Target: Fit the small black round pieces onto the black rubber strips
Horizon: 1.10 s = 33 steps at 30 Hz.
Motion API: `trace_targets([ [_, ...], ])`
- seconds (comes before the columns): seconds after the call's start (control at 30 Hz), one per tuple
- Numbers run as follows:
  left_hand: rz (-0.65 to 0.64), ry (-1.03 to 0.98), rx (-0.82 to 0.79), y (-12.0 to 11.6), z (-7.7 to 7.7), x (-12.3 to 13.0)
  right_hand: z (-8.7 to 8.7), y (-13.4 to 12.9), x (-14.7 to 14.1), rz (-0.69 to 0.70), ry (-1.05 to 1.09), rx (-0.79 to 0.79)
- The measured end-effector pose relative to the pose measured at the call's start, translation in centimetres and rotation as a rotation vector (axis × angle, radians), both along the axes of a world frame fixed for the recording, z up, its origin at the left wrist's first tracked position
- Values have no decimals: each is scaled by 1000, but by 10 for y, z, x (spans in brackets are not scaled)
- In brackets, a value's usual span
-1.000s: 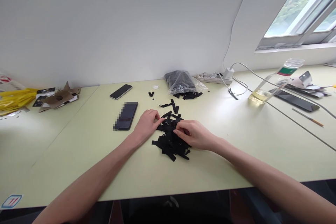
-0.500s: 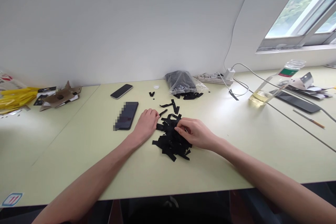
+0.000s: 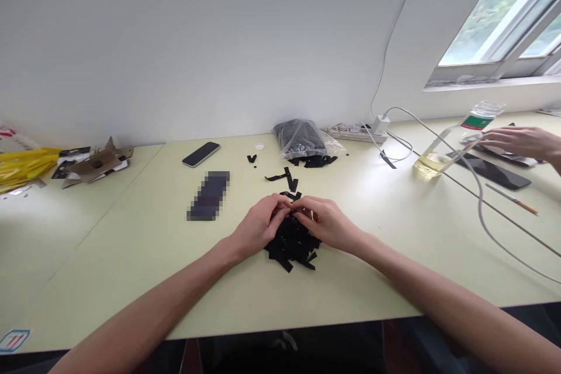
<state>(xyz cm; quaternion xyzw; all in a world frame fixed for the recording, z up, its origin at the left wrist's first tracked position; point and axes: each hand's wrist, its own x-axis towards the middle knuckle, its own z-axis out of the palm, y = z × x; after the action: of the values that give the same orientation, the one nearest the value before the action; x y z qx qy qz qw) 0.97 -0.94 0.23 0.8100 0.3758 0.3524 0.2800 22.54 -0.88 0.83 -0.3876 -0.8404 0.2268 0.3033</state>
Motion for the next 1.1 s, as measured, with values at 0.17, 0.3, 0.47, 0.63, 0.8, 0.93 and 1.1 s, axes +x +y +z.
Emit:
trace_targets([
  [0.17, 89, -53, 50, -1, 1, -2, 0, 1, 0, -21, 20, 1],
  [0.3, 149, -52, 305, -1, 1, -5, 1, -1, -1, -39, -3, -16],
  [0.47, -44, 275, 453, 0, 0, -3, 2, 0, 0, -36, -94, -69],
  [0.63, 22, 356, 373, 6, -4, -2, 3, 1, 0, 58, -112, -82],
  [0.8, 12, 377, 350, 8, -5, -4, 1, -1, -1, 104, -126, -68],
  [0.93, -12, 413, 336, 7, -4, -3, -1, 0, -1, 109, -139, -66],
  [1.1, -30, 447, 332, 6, -5, -1, -3, 1, -1, 150, -149, -25],
])
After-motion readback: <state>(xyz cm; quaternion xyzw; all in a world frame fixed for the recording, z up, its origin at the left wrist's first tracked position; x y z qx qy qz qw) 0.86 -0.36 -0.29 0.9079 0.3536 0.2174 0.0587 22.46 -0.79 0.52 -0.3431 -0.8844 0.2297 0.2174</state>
